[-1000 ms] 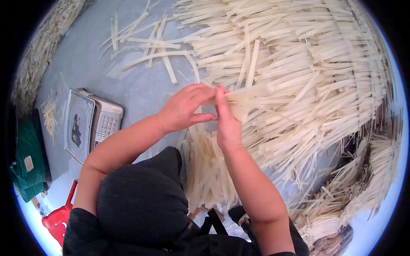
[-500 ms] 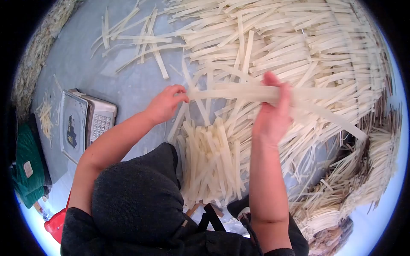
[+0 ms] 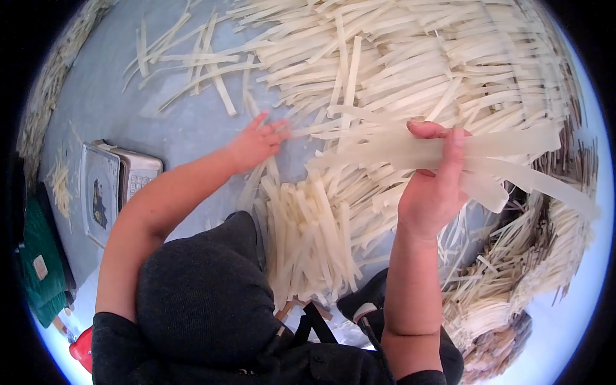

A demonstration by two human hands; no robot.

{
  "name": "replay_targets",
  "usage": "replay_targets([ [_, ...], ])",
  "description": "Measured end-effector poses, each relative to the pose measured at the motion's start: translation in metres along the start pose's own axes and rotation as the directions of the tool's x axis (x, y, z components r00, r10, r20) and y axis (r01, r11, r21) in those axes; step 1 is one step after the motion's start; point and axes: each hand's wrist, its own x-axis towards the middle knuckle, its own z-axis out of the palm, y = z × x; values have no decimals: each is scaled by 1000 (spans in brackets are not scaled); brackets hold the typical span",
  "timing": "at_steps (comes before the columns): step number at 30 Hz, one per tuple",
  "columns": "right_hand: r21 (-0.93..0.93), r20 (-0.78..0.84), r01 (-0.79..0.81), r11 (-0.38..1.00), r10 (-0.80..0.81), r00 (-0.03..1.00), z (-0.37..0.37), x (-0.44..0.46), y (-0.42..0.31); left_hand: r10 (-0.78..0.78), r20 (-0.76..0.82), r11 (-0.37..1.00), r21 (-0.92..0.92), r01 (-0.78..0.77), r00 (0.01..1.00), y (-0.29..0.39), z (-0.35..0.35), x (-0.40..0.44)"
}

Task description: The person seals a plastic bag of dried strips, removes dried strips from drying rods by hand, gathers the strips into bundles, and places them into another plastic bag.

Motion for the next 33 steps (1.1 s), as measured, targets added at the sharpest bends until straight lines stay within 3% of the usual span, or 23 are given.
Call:
replay_targets([
  [1, 16, -10, 16, 1000, -16, 1000, -2, -1, 1, 5, 0, 1000, 1, -5, 1000, -6, 3, -2],
  [3, 31, -21, 35, 999, -34, 999, -5, 0, 1, -82, -182, 996, -61, 72, 980, -24, 15, -14],
  [7, 93, -99, -22, 995, 31, 995, -7, 2, -3, -241, -381, 971, -92, 223, 892, -44, -43, -35],
  [9, 113, -99, -31, 993, 43, 994, -5, 4, -6, -365, -583, 928, -169, 331, 726, -48, -78, -41],
  [10, 166, -19, -92, 982, 97, 995, -5, 3, -4, -359, -591, 931, -167, 326, 723, -47, -99, -44],
  [12, 217, 64, -154, 964, 143, 988, -1, -2, -8, -345, -752, 927, -181, 327, 562, -34, -141, -49],
  [13, 194, 145, -268, 944, 243, 959, 4, -7, -11, -339, -754, 929, -175, 326, 562, -24, -154, -50],
  [14, 162, 223, -376, 912, 337, 915, 9, -11, -14, -430, -703, 899, -391, 198, 566, -10, -167, -49],
  [15, 168, 222, -371, 913, 332, 917, 15, -16, -18, -507, -634, 808, -586, 66, 584, 4, -175, -50],
  [16, 141, 281, -424, 895, 375, 883, 20, -22, -22, -502, -639, 812, -580, 64, 583, 16, -180, -50],
  [18, 113, 334, -468, 877, 410, 849, 26, -32, -26, -463, -298, 401, -910, -103, 835, 40, -185, -52],
  [19, 43, 393, -521, 852, 465, 793, 27, -37, -23, -459, -303, 406, -908, -106, 835, 53, -184, -51],
  [21, -79, 493, -573, 816, 531, 689, 29, -46, -24, -332, -123, -29, -990, -140, 935, 76, -173, -50],
  [22, -74, 492, -571, 818, 528, 692, 27, -50, -23, -329, -125, -24, -990, -141, 936, 84, -169, -52],
  [24, -115, 459, -629, 769, 602, 653, 20, -59, -12, -285, -27, -287, -951, -113, 958, 97, -161, -54],
  [25, -113, 457, -628, 770, 601, 656, 15, -60, -7, -282, -28, -286, -952, -112, 959, 98, -157, -55],
  [27, -76, 351, -633, 770, 615, 706, 4, -55, -1, -195, 217, -340, -930, 142, 956, 99, -148, -60],
  [28, -75, 347, -633, 770, 616, 708, 2, -53, -4, -191, 217, -339, -930, 143, 957, 101, -140, -60],
  [30, -88, 308, -642, 761, 634, 709, 0, -48, -13, -123, 225, -165, -965, 204, 967, 107, -131, -59],
  [31, -89, 305, -640, 763, 633, 712, 0, -49, -14, -99, 228, -104, -970, 217, 969, 110, -133, -59],
  [33, -128, 348, -717, 685, 708, 614, 3, -52, -15, -185, 53, -107, -994, 34, 981, 124, -140, -58],
])
